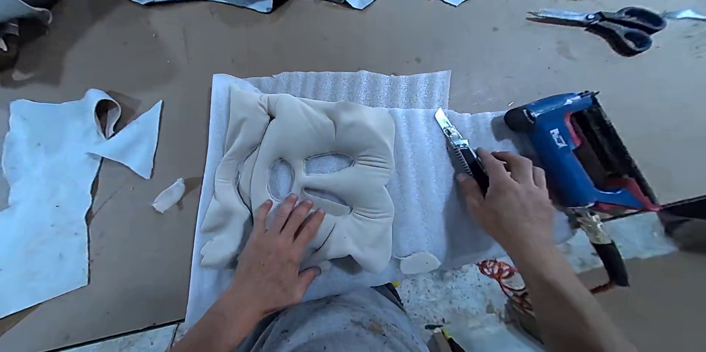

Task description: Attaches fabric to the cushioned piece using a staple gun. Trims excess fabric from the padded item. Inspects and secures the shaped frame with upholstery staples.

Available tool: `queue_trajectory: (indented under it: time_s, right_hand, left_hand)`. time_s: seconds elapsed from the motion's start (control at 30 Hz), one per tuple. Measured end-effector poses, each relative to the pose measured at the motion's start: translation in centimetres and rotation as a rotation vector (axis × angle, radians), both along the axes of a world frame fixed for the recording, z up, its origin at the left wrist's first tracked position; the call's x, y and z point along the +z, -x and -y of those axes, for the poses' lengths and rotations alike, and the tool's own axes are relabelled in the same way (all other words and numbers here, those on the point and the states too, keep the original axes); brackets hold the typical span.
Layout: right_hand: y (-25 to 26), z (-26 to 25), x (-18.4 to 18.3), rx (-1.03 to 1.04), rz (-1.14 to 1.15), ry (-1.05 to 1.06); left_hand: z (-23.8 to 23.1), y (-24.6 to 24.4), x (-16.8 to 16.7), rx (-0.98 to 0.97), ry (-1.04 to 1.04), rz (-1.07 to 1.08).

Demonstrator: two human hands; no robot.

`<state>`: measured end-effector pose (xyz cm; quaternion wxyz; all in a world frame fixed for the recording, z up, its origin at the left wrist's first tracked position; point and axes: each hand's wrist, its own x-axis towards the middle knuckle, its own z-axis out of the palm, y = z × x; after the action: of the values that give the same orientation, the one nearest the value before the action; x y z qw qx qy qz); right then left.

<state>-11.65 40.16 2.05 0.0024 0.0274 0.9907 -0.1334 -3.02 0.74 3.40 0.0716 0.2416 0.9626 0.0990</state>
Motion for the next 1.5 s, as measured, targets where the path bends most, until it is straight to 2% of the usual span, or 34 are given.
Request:
queue_trajectory:
  time_s: [0.1,0.17,0.23,0.37,0.47,0.57,0.67,0.77,0.83,0.87,0.97,1.03,1.13,1.27,1.37,1.43,1.5]
  right_hand:
    - [1.4,0.2,-0.3,-0.048,-0.009,0.002]
    - [2.1,0.3,0.7,-0.163,0.058,0.087]
    - [1.6,0.3,2.2,-0.339,0.062,0.320]
    - [-1.9,3.1,4.5,-0.588,-0.107,0.978]
    - [-5.2,8.3,5.2,-0.648,-0.027,1.199]
    - [-7.5,13.4,4.1,-0.630,0.137,1.190]
    - [-8.6,15.5,3.5,-0.661,0.161,1.194]
    - [-9.5,14.9,3.9,-0.663,0.134,1.247]
    - [-9.7,14.9,4.8,-0.670,0.107,1.321]
    - [-9.7,15.3,5.2,-0.681,0.072,1.361]
    - [-9.4,16.4,6.6,-0.688,-0.086,1.510]
    - [-9.3,15.9,7.6,-0.591,-0.147,1.568]
    - [-9.5,12.5,8.9,-0.400,-0.043,1.555]
    - [-8.7,9.2,11.4,-0.415,0.030,1.297]
    - [-5.6,8.3,11.4,-0.457,-0.035,1.091]
    - [-3.7,8.6,10.0,-0.385,-0.010,1.074]
    - [-2.9,9.8,8.3,-0.299,0.110,1.060]
  left_hand:
    - [-0.3,0.9,-0.8,-0.086,-0.022,-0.058]
    - [-0.5,1.8,-0.6,-0.152,-0.021,-0.102]
    - [-1.4,1.9,0.3,-0.160,0.011,-0.105]
    - [-2.1,2.2,1.5,-0.226,0.000,-0.166]
    - [-1.2,2.8,2.0,-0.334,-0.047,-0.166]
    - [-1.0,2.8,2.0,-0.348,-0.082,-0.206]
    - [-2.2,1.3,1.2,-0.321,-0.203,-0.265]
    - [-2.5,0.8,3.2,-0.261,-0.417,-0.028]
    - [-0.7,3.0,5.1,-0.127,-0.561,0.044]
    - [0.5,4.8,5.8,-0.061,-0.579,-0.027]
    - [3.4,10.5,8.6,0.035,-0.513,-0.265]
    - [4.1,13.4,11.1,-0.007,-0.437,-0.344]
    - [3.7,16.5,13.2,-0.093,-0.317,-0.163]
    - [1.6,16.7,11.9,-0.152,-0.505,0.410]
    - [1.5,13.6,10.1,0.063,-0.581,0.496]
    - [2.1,10.4,9.2,0.235,-0.573,0.483]
    - [3.5,7.4,8.4,0.397,-0.543,0.464]
